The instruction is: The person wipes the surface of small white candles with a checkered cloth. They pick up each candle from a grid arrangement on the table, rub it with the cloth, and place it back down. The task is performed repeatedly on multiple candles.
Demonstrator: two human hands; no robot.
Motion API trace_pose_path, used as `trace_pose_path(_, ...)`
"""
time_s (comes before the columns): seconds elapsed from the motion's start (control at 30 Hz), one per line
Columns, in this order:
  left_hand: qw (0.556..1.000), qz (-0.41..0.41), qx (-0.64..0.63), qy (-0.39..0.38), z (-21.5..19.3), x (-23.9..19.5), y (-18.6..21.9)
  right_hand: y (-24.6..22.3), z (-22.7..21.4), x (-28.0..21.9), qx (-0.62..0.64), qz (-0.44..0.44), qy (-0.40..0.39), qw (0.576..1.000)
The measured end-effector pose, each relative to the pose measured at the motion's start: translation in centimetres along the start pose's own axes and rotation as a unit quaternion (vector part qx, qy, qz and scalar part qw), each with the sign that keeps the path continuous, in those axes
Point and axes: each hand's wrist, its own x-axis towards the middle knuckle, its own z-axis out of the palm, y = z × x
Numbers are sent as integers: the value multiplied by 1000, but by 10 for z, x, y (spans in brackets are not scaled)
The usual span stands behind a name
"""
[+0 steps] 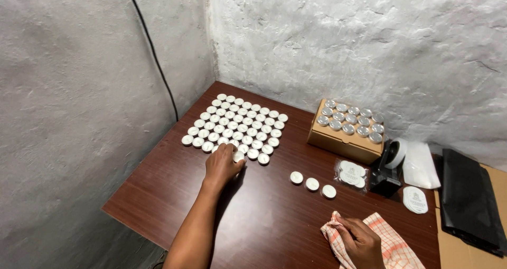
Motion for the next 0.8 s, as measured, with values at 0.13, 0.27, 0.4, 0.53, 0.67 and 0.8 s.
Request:
trace_pose_path(0.13, 992, 49, -113, 17, -2, -8, 22, 1, -4, 1, -13, 18, -10, 1000)
trace_pose_path(0.27, 957, 141, -253, 12, -4, -17, 49, -1, -5, 2, -3, 31, -3, 1000)
trace_pose_path(0.4, 931, 212, -298, -9, 3, -27, 70, -1, -7, 3, 9, 16, -1, 1000)
trace_pose_path(0.53, 908, 231, -347, -33, 1, -43, 100, -4, -11, 6, 18, 21, 0, 1000)
trace_pose_path(0.67, 892, 232, -375, -100, 6, -58, 119, -5, -12, 8, 27, 12, -16, 999)
trace_pose_path(0.8, 880, 229, -393, -137, 8, -70, 135, -2, -14, 5, 27, 22, -33, 999)
